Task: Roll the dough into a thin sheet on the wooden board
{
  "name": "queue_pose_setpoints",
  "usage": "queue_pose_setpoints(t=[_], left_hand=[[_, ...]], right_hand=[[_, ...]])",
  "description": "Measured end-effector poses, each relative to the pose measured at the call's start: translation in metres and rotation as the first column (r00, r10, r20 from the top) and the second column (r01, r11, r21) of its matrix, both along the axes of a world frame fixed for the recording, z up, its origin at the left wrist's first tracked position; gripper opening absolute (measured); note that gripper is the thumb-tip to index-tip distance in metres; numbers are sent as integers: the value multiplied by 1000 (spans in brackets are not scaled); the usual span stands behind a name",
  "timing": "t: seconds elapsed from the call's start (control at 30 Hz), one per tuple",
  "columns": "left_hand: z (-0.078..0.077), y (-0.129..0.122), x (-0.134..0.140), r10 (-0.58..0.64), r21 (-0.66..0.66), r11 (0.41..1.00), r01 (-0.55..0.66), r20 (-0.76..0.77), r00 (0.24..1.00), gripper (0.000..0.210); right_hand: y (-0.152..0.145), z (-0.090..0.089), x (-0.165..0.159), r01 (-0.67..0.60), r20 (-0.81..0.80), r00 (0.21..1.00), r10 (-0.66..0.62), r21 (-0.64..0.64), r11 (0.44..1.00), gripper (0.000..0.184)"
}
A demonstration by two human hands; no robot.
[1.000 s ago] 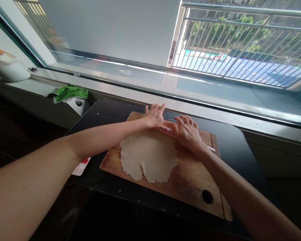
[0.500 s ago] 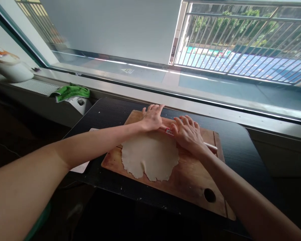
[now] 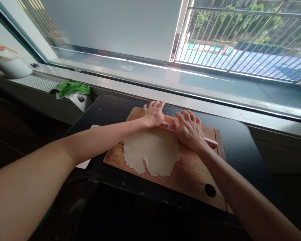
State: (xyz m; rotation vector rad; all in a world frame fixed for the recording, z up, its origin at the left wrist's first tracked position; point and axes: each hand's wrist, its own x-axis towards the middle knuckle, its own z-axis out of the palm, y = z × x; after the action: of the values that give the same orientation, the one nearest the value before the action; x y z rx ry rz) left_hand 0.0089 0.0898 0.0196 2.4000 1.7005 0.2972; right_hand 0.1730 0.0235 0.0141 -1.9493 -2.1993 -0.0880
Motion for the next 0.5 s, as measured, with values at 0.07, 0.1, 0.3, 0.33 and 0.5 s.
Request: queue_pose_setpoints(t=[0.07, 0.1, 0.3, 0.33, 0.5], left_hand=[[4, 10, 7, 42, -17, 999, -42, -29, 999, 65], [7, 15, 11, 54, -23, 998, -55, -48, 997, 67], [8, 10, 2, -58, -32, 998, 55, -92, 994, 69], [7, 6, -1, -86, -50, 995, 82, -102, 991, 70], [12, 20, 11, -122, -9, 992, 123, -207, 971, 75]], right_hand=[[14, 4, 2, 60, -20, 998, -60, -4, 998, 52], [22, 6, 3, 100, -32, 994, -101, -27, 995, 53], [2, 0, -5, 81, -37, 996, -85, -106, 991, 57], [-4, -2, -6, 48, -33, 998, -51, -78, 996, 56], [15, -1, -1, 113, -85, 989, -118, -59, 992, 54]])
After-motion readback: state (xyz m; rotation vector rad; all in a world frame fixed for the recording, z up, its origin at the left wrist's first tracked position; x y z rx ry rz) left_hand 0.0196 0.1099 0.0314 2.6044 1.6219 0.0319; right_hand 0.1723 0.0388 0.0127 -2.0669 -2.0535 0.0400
